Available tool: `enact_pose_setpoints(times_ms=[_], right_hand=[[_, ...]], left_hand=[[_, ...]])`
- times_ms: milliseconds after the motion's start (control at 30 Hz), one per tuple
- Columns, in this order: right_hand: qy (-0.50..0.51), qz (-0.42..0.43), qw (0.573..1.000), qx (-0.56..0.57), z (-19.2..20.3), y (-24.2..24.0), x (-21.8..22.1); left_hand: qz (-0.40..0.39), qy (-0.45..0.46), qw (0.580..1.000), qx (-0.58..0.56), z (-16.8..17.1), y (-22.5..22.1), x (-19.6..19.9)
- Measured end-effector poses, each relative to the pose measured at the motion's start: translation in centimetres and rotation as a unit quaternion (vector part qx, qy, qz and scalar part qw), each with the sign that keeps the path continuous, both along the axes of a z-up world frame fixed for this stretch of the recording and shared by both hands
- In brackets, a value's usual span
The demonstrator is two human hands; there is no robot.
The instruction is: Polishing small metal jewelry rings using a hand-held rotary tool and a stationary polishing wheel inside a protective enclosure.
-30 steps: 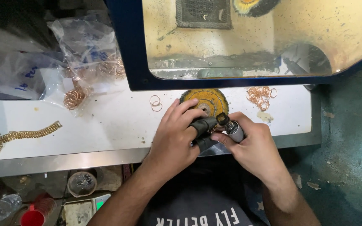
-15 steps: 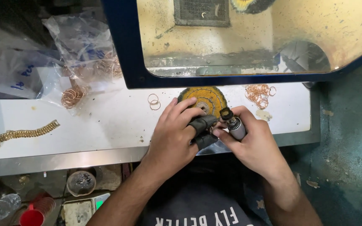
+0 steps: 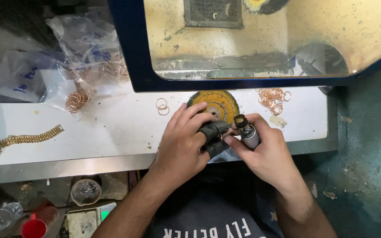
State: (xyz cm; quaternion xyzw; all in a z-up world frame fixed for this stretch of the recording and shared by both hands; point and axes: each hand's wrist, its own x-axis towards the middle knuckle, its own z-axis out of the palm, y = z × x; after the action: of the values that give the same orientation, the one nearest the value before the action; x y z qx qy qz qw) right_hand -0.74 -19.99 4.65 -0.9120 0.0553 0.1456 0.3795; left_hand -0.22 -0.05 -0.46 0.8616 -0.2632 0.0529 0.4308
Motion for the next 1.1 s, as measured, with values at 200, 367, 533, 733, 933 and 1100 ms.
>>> enact_pose_setpoints(times_ms=[200, 367, 533, 733, 933, 1100], right_hand=[[0.012, -0.001, 1.000, 0.009, 0.10, 0.27, 0.36], [0.029, -0.005, 0.999, 0.019, 0.10, 0.01, 0.66], [0.024, -0.006, 1.000, 0.014, -0.35, -0.36, 0.45], [-0.022, -0.020, 0.999, 0.010, 0.10, -0.12, 0.58], [0.011, -0.031, 0.999, -0.032, 0.08, 0.29, 0.89], [-0.032, -0.007, 0.999, -0.018, -0.33, 0.00, 0.76]], left_hand=[[0.003, -0.017, 1.000, 0.001, 0.02, -0.05, -0.04], [0.000, -0.016, 1.000, 0.003, 0.15, 0.08, 0.05], [-0.005, -0.019, 1.000, 0.003, -0.04, -0.02, 0.06], [-0.005, -0.026, 1.000, -0.001, 0.13, 0.04, 0.04], [-0.010, -0.011, 1.000, 0.001, 0.08, 0.21, 0.05], [-0.006, -0.028, 1.000, -0.002, -0.11, 0.07, 0.03]])
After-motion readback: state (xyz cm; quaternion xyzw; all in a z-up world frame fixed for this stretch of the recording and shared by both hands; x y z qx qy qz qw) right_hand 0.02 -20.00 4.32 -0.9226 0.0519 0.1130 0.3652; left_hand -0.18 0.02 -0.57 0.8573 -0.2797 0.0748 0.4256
